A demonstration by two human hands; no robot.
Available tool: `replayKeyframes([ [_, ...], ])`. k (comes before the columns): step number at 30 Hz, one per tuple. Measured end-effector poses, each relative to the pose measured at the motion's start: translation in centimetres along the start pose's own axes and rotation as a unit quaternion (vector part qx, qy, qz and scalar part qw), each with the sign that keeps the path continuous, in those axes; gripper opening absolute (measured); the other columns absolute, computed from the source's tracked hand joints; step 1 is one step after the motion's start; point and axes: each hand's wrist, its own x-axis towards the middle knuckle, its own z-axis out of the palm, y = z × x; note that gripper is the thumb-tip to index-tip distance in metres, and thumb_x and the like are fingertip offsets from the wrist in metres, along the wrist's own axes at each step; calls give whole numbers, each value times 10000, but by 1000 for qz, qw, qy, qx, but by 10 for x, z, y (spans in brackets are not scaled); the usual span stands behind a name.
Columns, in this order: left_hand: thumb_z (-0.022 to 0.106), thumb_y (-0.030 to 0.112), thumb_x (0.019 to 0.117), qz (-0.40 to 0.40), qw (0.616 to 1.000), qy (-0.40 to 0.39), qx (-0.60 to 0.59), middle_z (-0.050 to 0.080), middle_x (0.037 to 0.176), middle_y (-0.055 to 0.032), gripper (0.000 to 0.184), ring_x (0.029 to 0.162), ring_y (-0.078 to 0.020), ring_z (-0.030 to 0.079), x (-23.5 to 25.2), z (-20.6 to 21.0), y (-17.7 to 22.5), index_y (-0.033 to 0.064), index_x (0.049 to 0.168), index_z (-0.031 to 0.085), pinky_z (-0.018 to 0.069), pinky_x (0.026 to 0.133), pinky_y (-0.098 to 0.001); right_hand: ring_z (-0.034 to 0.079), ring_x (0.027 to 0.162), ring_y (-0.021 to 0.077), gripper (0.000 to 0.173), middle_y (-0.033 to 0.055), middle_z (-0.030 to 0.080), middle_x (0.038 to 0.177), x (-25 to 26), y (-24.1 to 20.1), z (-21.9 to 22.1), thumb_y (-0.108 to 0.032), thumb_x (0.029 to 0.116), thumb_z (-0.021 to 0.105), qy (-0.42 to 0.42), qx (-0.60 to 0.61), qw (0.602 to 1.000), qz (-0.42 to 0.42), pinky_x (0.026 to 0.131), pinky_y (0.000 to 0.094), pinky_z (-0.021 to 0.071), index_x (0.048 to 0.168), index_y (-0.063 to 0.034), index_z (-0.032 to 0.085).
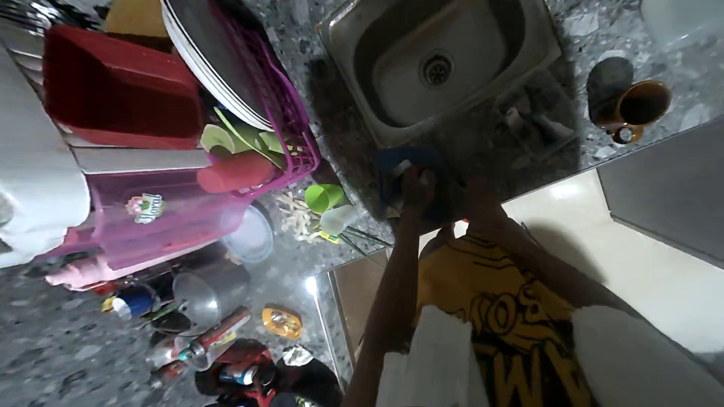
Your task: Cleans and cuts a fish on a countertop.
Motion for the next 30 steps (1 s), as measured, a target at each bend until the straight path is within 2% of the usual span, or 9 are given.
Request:
replayKeyframes([
  [3,638,293,1015,6,1000,20,-14,628,1332,-196,395,1241,-362,603,1,3,-2,67,1338,610,493,1049,-539,629,1197,444,537,272,628,1303,-1,-8,6,-184,1032,557,-1,17,1000,-12,1015,599,502,1521,-13,414],
  [8,618,261,1023,3,999,29,-32,632,1329,-179,350,1242,-340,605,-2,1,-4,82,1323,623,497,1052,-519,657,1157,427,521,247,662,1259,-4,-12,19,-228,1063,507,12,11,1000,1,980,595,528,1546,-69,398],
  [11,626,240,1012,9,998,32,-47,644,1306,-170,330,1224,-319,614,-1,3,-8,88,1305,639,504,1045,-502,644,1194,413,486,228,651,1295,-7,-11,27,-206,1055,507,8,-2,1000,17,991,590,526,1515,-64,438],
  [14,657,245,1003,45,997,51,-48,657,1259,-180,309,1197,-327,621,0,8,-18,68,1256,668,505,1033,-502,641,1194,425,512,234,630,1328,-9,-9,34,-167,1044,502,6,-46,999,25,977,597,531,1538,-69,407],
  [17,670,229,994,56,996,59,-44,667,1232,-183,288,1180,-330,631,-1,6,-17,52,1221,681,511,1029,-490,647,1170,433,497,249,638,1296,-15,-16,27,-172,1023,546,30,-80,996,8,965,591,533,1492,-32,462],
  [19,682,222,978,42,997,57,-40,684,1186,-185,277,1166,-322,638,2,4,-12,35,1181,698,505,1034,-475,635,1173,443,433,275,628,1296,-29,-25,12,-163,1017,569,82,-53,995,-22,978,602,518,1402,35,552],
  [22,702,214,965,38,997,51,-49,684,1203,-192,288,1186,-323,632,4,4,-11,36,1191,711,499,1051,-465,697,996,386,400,233,690,1093,-44,-36,1,-248,1094,470,166,99,981,6,877,563,563,1382,22,536],
  [26,692,221,970,32,997,42,-49,677,1207,-191,290,1175,-325,633,4,3,-11,42,1197,703,504,1038,-469,636,1181,434,491,263,631,1299,-16,-7,49,-167,1025,550,55,-15,998,6,998,585,516,1473,11,464],
  [30,675,235,980,24,997,41,-52,679,1215,-195,302,1182,-319,634,2,7,-15,32,1203,701,504,1041,-464,652,1140,441,562,264,639,1279,-13,-3,65,-188,1004,602,44,-52,998,19,953,597,534,1503,4,430],
])
